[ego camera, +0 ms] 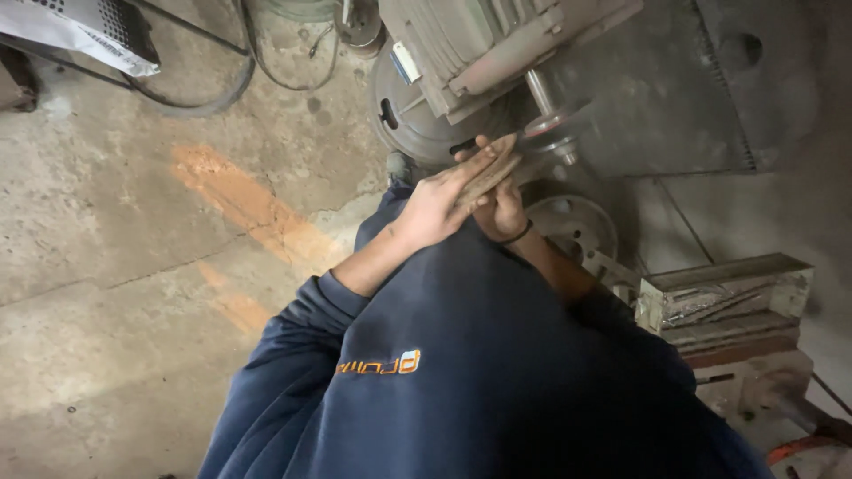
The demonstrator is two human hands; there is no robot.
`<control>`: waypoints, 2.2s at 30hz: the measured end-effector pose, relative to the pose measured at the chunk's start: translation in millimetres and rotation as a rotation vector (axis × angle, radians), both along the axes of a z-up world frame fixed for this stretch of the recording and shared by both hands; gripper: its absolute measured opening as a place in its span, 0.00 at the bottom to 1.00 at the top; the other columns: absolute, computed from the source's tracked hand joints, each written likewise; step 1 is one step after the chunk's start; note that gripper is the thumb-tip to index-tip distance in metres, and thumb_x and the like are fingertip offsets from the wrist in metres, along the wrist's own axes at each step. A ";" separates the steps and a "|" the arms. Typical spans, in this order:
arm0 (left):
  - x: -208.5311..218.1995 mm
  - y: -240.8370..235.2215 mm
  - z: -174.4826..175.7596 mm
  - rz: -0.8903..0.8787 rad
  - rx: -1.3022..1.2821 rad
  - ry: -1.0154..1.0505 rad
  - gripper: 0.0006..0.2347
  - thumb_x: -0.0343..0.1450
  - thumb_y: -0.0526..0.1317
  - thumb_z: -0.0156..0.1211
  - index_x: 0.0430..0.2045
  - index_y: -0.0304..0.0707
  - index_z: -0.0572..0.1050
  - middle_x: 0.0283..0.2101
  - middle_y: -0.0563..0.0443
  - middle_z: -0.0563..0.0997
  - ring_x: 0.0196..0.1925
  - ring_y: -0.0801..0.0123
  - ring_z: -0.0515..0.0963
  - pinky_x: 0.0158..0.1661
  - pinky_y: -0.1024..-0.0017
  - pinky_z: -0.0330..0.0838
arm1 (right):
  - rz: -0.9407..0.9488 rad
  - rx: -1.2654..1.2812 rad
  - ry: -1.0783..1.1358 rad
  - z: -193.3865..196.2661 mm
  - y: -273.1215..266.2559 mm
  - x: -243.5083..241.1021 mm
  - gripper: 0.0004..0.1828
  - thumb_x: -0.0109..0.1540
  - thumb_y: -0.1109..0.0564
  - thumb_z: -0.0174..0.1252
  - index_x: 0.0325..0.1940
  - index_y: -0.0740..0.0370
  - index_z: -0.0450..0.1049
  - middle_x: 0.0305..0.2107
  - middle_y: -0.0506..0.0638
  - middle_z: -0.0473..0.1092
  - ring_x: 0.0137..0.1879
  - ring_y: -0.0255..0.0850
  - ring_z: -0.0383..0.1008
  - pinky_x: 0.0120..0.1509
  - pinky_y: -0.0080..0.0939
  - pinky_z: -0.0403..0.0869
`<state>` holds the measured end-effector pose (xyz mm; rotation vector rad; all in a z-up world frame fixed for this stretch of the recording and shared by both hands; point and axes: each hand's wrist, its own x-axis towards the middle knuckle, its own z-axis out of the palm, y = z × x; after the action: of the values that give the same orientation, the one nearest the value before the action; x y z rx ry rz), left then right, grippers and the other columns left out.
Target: Polishing a circular metal part using a bench grinder.
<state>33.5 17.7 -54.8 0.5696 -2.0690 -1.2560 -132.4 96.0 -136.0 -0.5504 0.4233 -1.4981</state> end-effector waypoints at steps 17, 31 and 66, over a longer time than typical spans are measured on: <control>-23.1 -16.5 21.8 0.055 -0.066 -0.187 0.24 0.69 0.38 0.66 0.60 0.36 0.68 0.39 0.35 0.82 0.42 0.45 0.84 0.40 0.57 0.79 | -0.012 0.103 -0.168 -32.2 11.7 -2.3 0.34 0.76 0.37 0.41 0.82 0.54 0.53 0.74 0.45 0.59 0.77 0.38 0.60 0.83 0.46 0.60; -45.0 -22.4 28.6 0.103 -0.093 -0.309 0.22 0.68 0.39 0.63 0.56 0.33 0.70 0.34 0.33 0.83 0.31 0.42 0.82 0.30 0.52 0.76 | 0.058 0.214 -0.312 -29.3 8.7 -5.1 0.34 0.76 0.34 0.41 0.76 0.61 0.58 0.67 0.52 0.64 0.72 0.40 0.64 0.79 0.43 0.63; -27.0 1.3 -8.7 0.185 -0.072 -0.032 0.26 0.66 0.32 0.67 0.62 0.34 0.70 0.55 0.38 0.80 0.51 0.50 0.84 0.51 0.63 0.80 | 0.016 0.045 0.095 -60.5 16.9 -14.4 0.32 0.78 0.40 0.37 0.81 0.59 0.51 0.76 0.51 0.54 0.80 0.42 0.54 0.87 0.45 0.56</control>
<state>6.5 19.0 -63.5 0.7343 -2.0273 -1.0684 -146.8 112.9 -196.5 -0.5898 0.5239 -1.4480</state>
